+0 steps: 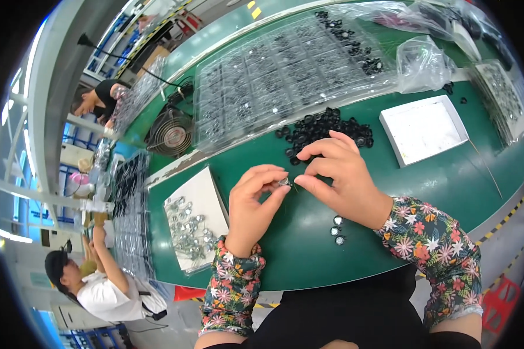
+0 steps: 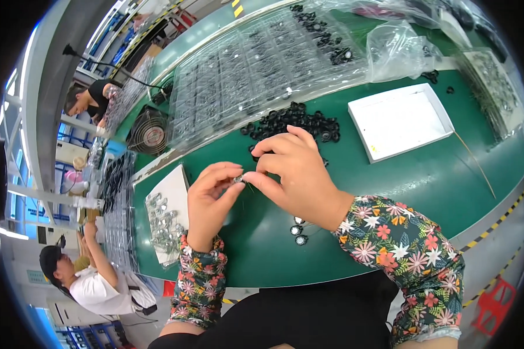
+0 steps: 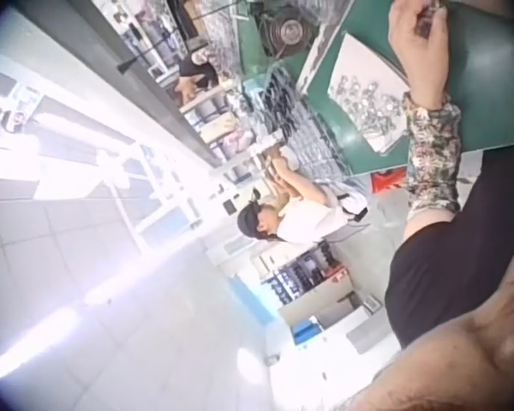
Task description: The person assembles small silver components into black plastic housings by hand, taking the components from a tray and fitting them into the housings to create assembled parts.
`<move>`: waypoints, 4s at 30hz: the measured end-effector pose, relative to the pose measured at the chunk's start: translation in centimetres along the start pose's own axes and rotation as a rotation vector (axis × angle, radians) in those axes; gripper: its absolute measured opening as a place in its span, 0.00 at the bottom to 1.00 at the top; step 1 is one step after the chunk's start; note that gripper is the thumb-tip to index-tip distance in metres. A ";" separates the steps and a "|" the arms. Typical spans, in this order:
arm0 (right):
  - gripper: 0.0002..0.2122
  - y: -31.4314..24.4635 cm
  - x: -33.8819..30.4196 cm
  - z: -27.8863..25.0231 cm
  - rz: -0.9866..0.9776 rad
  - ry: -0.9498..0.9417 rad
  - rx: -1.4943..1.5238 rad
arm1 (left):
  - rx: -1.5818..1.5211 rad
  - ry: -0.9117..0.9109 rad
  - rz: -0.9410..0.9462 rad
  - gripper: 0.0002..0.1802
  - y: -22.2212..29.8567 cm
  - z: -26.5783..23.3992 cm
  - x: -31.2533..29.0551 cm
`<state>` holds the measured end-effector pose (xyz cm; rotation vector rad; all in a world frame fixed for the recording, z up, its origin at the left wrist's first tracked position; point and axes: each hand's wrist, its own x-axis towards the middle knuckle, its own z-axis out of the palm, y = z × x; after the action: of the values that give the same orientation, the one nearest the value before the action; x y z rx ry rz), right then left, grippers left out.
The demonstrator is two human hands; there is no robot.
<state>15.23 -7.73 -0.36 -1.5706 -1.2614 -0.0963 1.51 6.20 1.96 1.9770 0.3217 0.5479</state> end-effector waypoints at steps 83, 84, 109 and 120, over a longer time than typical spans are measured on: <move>0.06 -5.1 6.2 3.0 0.369 -0.110 1.120 | -1.198 0.291 0.027 0.06 -0.6 -2.3 -0.3; 0.06 -5.1 6.4 2.8 0.365 -0.129 1.132 | -1.183 0.294 0.027 0.07 -0.6 -2.4 -0.2; 0.10 -3.1 7.3 2.9 0.344 -0.165 0.851 | 0.256 0.311 0.059 0.07 -2.0 -2.9 0.5; 0.03 0.6 5.0 4.4 -0.230 -0.225 -0.312 | 0.462 -0.053 0.022 0.16 -2.1 -1.6 -0.2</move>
<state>15.64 -1.10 0.40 -1.7294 -1.6657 -0.2804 0.57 8.35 0.66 2.4382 0.4216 0.4619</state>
